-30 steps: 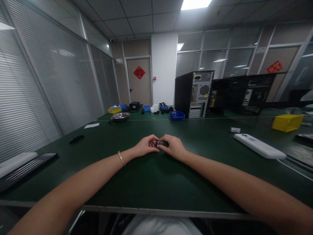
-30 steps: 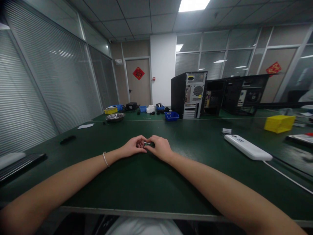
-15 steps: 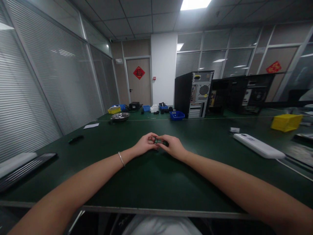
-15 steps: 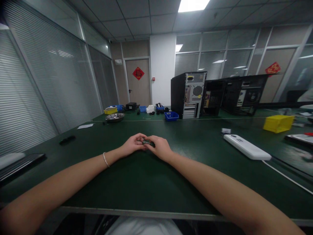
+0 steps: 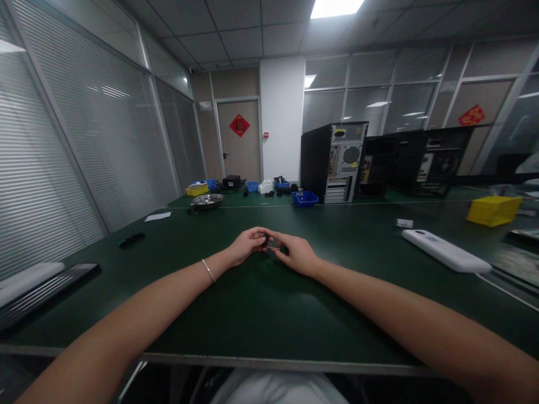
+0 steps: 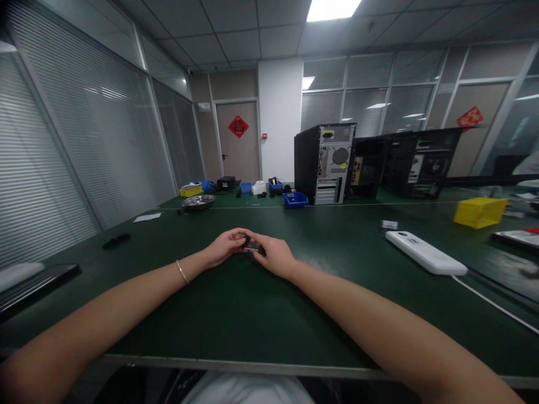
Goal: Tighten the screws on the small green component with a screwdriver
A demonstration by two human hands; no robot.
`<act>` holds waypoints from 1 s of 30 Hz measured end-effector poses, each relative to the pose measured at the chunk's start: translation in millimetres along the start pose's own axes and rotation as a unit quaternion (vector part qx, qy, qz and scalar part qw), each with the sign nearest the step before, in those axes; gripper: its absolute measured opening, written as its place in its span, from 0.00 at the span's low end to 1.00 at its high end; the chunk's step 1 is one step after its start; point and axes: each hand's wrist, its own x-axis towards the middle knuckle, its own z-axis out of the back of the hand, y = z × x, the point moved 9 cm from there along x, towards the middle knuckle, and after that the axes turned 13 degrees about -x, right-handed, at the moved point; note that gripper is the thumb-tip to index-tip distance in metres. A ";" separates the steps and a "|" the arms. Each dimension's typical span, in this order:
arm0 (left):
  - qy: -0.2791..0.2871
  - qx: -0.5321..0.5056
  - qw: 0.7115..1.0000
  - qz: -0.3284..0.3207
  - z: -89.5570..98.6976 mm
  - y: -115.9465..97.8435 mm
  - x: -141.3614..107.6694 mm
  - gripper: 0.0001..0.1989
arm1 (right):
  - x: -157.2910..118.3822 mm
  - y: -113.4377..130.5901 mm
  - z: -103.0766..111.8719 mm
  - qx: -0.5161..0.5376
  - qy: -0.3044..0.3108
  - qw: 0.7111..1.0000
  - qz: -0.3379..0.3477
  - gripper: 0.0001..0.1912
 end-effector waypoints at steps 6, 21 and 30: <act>-0.206 -0.030 0.974 -0.089 73.1 -22.4 3.4 0.14 | 0.8 -6.0 -1.6 0.007 0.000 1.000 -0.019 0.26; -0.260 -0.005 0.957 -0.128 107.2 -41.4 1.8 0.11 | 0.9 -7.2 -3.5 0.005 0.004 1.000 -0.011 0.21; -0.082 0.025 0.996 -0.024 30.4 -8.4 5.4 0.12 | 3.8 -30.6 -9.8 0.012 0.008 0.995 -0.098 0.18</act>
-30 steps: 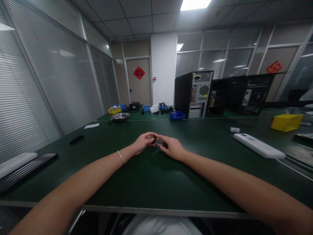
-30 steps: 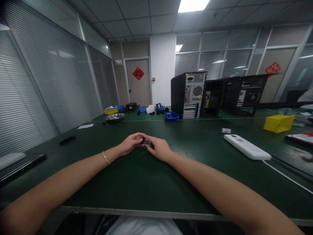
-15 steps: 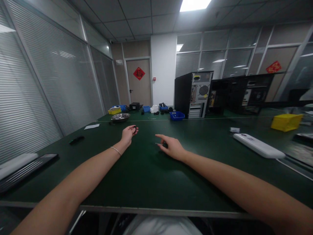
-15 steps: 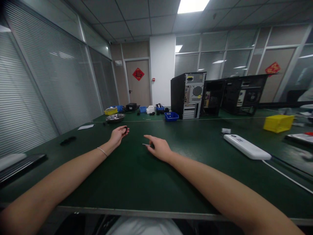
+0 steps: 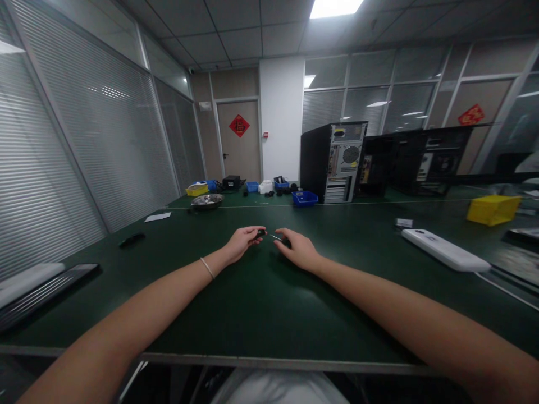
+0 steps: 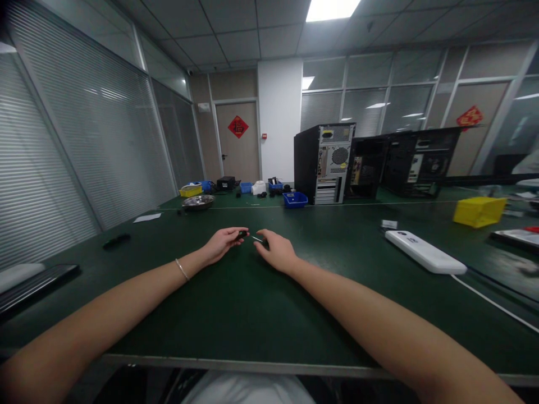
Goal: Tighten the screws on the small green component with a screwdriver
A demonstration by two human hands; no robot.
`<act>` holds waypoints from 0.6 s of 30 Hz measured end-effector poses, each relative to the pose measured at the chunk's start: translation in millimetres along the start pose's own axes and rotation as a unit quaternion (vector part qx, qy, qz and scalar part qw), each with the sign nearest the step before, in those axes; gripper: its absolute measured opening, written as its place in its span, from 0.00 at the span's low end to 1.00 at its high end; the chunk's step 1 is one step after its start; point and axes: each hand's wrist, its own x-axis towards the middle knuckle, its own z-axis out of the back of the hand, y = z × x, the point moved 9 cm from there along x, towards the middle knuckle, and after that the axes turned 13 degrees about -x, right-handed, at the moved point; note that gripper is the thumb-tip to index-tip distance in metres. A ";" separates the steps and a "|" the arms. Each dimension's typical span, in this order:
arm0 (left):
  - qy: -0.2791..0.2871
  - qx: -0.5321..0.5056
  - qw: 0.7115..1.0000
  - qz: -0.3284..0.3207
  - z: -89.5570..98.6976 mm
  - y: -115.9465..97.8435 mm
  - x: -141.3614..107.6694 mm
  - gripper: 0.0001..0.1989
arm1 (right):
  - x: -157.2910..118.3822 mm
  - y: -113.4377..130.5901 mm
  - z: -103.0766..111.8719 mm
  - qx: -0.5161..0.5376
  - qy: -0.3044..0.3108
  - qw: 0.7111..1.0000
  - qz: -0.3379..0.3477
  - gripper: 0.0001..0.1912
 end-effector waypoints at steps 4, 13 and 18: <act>0.016 0.007 1.000 0.000 -5.8 -0.6 -2.5 0.14 | 1.3 -2.2 -1.6 0.006 -0.011 1.000 0.001 0.11; 0.077 0.134 0.988 -0.029 -22.6 -5.4 -9.9 0.17 | -0.5 6.5 2.7 -0.010 -0.015 0.999 0.036 0.08; 0.074 0.189 0.979 -0.034 -23.8 -6.8 -12.1 0.16 | -1.9 11.4 3.2 -0.021 -0.001 0.999 0.048 0.09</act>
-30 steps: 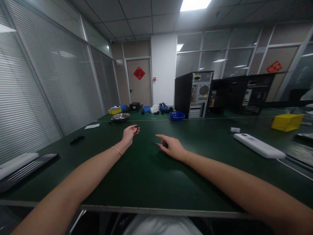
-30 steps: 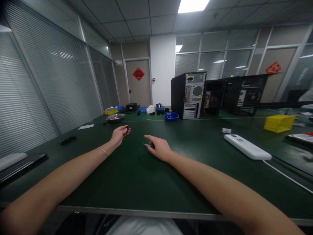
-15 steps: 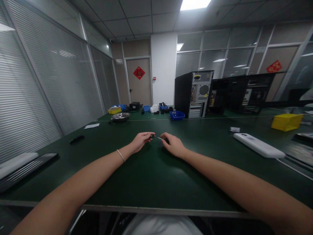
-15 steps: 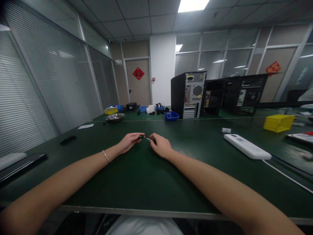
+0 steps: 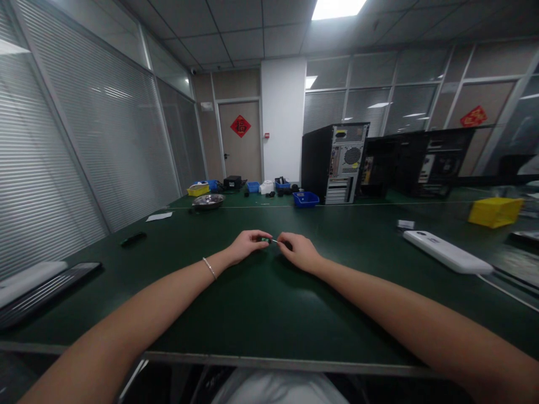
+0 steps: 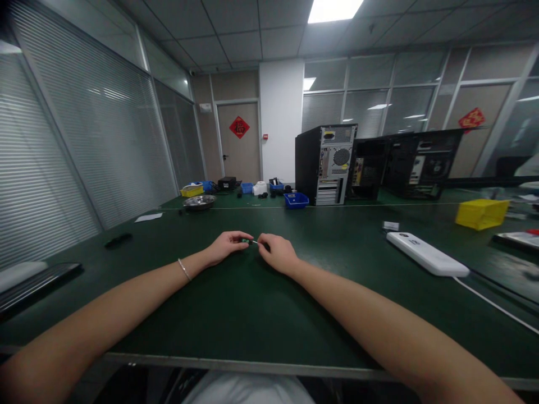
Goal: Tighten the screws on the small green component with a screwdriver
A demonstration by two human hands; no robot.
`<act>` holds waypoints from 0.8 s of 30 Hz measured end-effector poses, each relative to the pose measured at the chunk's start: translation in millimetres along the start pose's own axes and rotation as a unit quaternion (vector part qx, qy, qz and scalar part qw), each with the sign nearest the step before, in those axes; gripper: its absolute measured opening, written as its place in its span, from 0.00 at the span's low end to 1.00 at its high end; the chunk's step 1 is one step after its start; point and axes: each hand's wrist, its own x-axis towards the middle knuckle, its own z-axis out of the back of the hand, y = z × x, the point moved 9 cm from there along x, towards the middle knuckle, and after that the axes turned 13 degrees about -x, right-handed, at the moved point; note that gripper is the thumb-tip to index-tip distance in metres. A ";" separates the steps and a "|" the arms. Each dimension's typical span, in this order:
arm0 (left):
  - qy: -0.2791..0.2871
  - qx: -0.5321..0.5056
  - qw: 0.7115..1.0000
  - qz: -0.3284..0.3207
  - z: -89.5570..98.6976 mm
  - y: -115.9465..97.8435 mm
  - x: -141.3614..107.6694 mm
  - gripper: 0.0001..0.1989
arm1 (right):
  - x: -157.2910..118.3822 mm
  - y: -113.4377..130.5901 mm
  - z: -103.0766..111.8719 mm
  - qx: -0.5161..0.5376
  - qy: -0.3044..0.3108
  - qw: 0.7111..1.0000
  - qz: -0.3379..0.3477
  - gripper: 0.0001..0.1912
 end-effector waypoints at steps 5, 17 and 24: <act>-0.004 0.015 1.000 0.001 0.7 -0.1 -0.7 0.17 | -0.4 2.0 -0.6 -0.010 0.009 1.000 0.006 0.09; 0.041 -0.103 0.992 0.066 -3.5 10.6 -0.9 0.18 | -0.2 0.6 -0.8 -0.008 0.004 1.000 0.002 0.09; 0.042 -0.126 0.988 0.077 -3.0 15.3 1.2 0.18 | -0.9 2.3 -0.8 -0.003 0.010 1.000 0.009 0.09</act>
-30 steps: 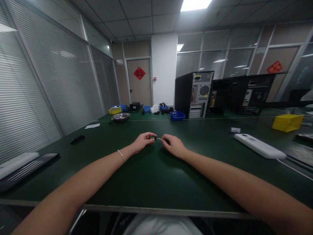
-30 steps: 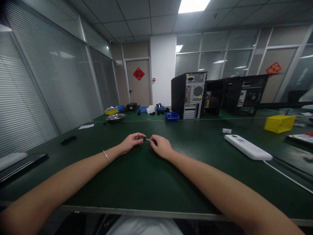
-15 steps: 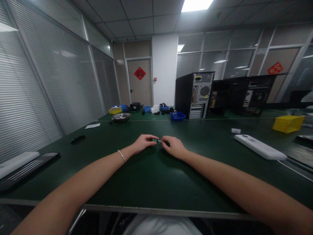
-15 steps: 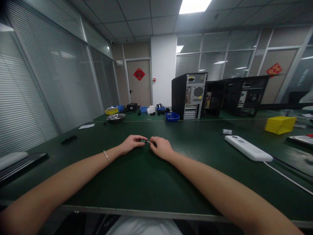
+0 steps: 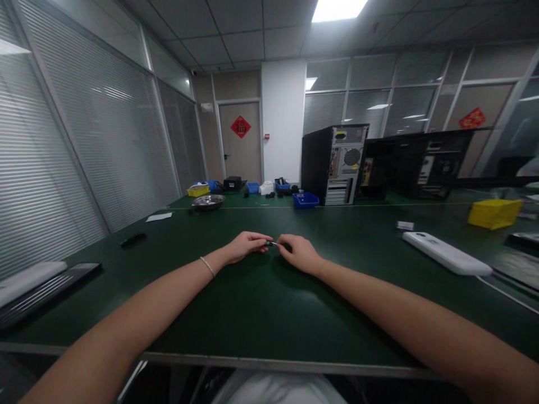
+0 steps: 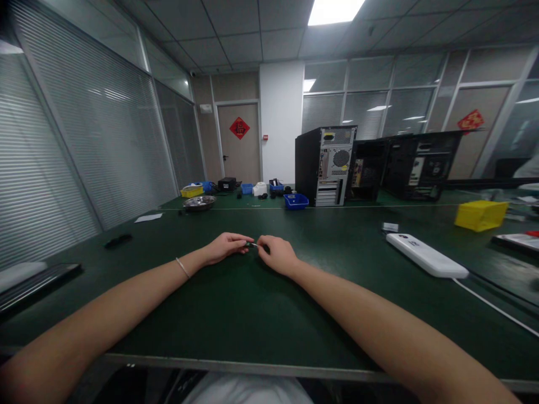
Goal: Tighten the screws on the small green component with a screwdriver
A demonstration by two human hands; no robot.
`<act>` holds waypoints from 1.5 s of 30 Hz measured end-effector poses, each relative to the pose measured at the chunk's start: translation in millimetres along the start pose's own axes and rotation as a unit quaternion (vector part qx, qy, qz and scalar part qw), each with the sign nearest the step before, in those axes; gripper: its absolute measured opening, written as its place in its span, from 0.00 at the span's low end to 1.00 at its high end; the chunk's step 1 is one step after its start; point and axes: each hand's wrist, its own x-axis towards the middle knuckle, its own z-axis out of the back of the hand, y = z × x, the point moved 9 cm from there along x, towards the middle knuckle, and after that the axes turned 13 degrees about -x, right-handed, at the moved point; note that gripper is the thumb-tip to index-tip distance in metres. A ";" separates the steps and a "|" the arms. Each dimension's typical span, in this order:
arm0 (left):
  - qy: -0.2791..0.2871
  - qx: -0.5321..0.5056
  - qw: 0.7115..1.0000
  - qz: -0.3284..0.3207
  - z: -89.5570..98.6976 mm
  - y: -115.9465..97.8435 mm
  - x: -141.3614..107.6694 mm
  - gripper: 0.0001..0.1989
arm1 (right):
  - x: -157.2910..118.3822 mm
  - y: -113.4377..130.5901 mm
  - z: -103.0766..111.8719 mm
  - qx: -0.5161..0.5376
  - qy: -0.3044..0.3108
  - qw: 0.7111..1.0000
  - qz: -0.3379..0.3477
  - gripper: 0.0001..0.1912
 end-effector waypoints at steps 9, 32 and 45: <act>-0.018 0.057 0.998 -0.015 -1.4 -3.9 -0.5 0.16 | -0.7 1.6 -0.4 -0.005 0.001 1.000 0.018 0.09; 0.015 0.074 0.997 -0.028 -9.6 -9.9 -4.4 0.18 | 0.5 1.7 -2.8 0.026 -0.001 0.999 0.042 0.11; 0.029 0.060 0.998 -0.023 -10.3 -9.6 -5.2 0.16 | -0.4 3.9 -0.8 0.050 -0.013 0.997 0.060 0.11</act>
